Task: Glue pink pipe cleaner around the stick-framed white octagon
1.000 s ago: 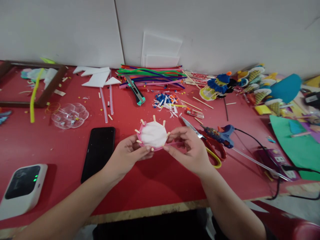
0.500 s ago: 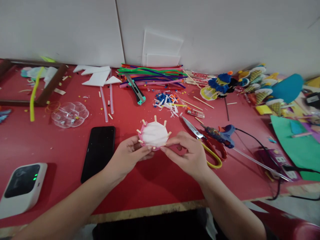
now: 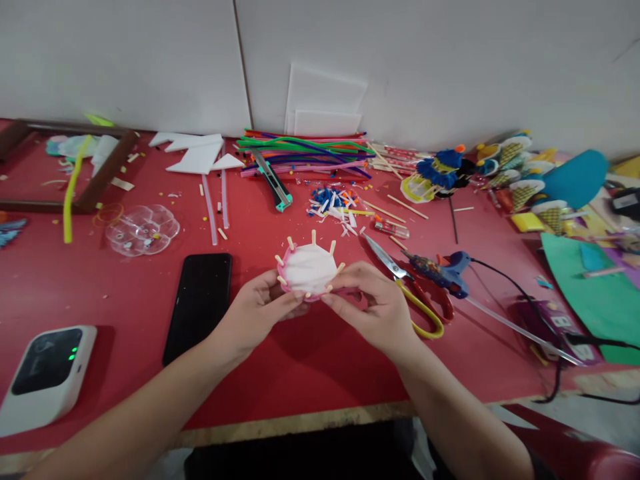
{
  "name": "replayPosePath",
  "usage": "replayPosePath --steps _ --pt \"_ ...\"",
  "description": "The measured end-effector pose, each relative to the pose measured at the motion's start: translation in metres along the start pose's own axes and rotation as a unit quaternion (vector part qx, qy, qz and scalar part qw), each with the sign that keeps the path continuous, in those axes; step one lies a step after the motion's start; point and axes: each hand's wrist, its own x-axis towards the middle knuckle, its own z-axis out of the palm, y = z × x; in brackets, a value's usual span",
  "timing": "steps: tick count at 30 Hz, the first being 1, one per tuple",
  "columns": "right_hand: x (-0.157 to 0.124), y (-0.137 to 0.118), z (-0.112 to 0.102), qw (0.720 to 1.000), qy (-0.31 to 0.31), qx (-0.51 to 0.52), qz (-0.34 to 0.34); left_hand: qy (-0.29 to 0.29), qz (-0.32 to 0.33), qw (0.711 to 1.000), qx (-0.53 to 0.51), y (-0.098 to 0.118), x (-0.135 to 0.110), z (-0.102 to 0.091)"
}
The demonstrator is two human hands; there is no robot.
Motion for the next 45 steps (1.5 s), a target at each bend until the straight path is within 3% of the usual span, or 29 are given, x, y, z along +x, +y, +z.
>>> replayPosePath --steps 7,18,28,36,45 --pt "-0.002 0.004 0.000 1.000 0.015 -0.012 -0.013 -0.013 0.013 1.000 0.008 -0.002 -0.001 0.000" --pt "-0.002 0.005 0.001 0.996 0.046 -0.045 -0.067 0.015 0.042 0.999 -0.014 0.000 -0.006 0.005" --pt "-0.004 0.007 0.002 0.983 0.080 -0.106 -0.126 -0.110 0.132 0.985 0.033 -0.003 -0.010 -0.005" --pt "-0.004 0.004 -0.001 0.975 0.074 -0.121 -0.173 -0.085 0.191 0.977 0.049 0.003 -0.012 0.003" --pt "-0.005 0.004 -0.004 0.976 0.058 -0.102 -0.182 -0.113 0.198 0.972 0.060 0.000 -0.009 -0.001"
